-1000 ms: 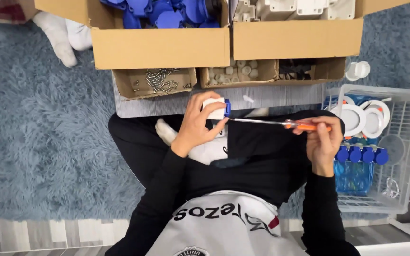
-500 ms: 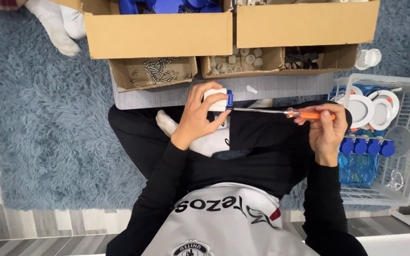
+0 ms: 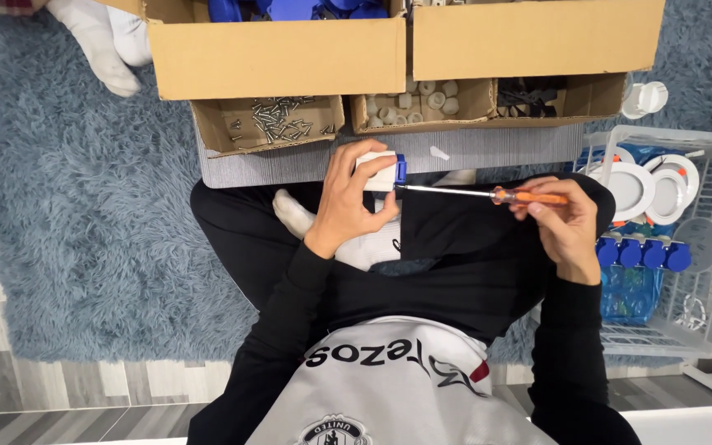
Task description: The person is assembling electrical components, specifically blue and white plastic sockets or plugs, by using a screwdriver to tighten internal screws and fitting the housing pieces together.
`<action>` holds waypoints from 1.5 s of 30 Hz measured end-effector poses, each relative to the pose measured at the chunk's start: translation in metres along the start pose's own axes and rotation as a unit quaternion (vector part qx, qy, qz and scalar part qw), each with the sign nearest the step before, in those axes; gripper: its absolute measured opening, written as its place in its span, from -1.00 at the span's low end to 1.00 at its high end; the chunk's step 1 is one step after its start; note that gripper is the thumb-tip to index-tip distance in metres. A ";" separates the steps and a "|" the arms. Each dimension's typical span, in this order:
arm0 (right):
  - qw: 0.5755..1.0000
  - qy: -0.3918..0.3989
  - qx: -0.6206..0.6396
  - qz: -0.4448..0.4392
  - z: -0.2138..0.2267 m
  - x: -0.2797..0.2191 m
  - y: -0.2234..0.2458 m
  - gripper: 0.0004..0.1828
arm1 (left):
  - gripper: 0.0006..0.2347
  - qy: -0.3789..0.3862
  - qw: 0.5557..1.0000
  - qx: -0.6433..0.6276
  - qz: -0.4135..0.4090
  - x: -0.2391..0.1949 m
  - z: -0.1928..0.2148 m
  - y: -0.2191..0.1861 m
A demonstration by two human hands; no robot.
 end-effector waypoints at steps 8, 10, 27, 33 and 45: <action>0.996 -0.011 -0.078 -0.040 -0.005 0.005 -0.011 -0.59 | -0.47 -0.036 0.999 0.010 -0.014 -0.007 -0.010 0.008; 0.993 -0.023 -0.100 -0.057 0.000 0.007 -0.015 -0.62 | -0.46 -0.042 0.999 0.011 -0.020 -0.006 -0.012 0.008; 0.998 -0.012 -0.029 -0.055 -0.005 0.019 -0.015 -0.80 | -0.58 -0.097 0.994 0.011 -0.053 -0.003 -0.016 0.009; 1.000 -0.008 -0.013 -0.003 0.014 0.020 -0.027 -0.60 | -0.59 -0.098 0.994 0.011 -0.053 -0.003 -0.015 0.009; 0.994 -0.042 -0.099 -0.030 -0.010 0.014 -0.007 -0.58 | -0.58 -0.089 0.994 0.001 -0.067 -0.004 -0.014 0.014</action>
Point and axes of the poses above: each hand's wrist, its own x-axis towards the middle knuckle, its own z-axis out of the back of the hand, y = z × x, the point moved 2 cm from there along x, towards the middle knuckle, and after that the axes turned 10 degrees about -y, right-handed, at the moved point
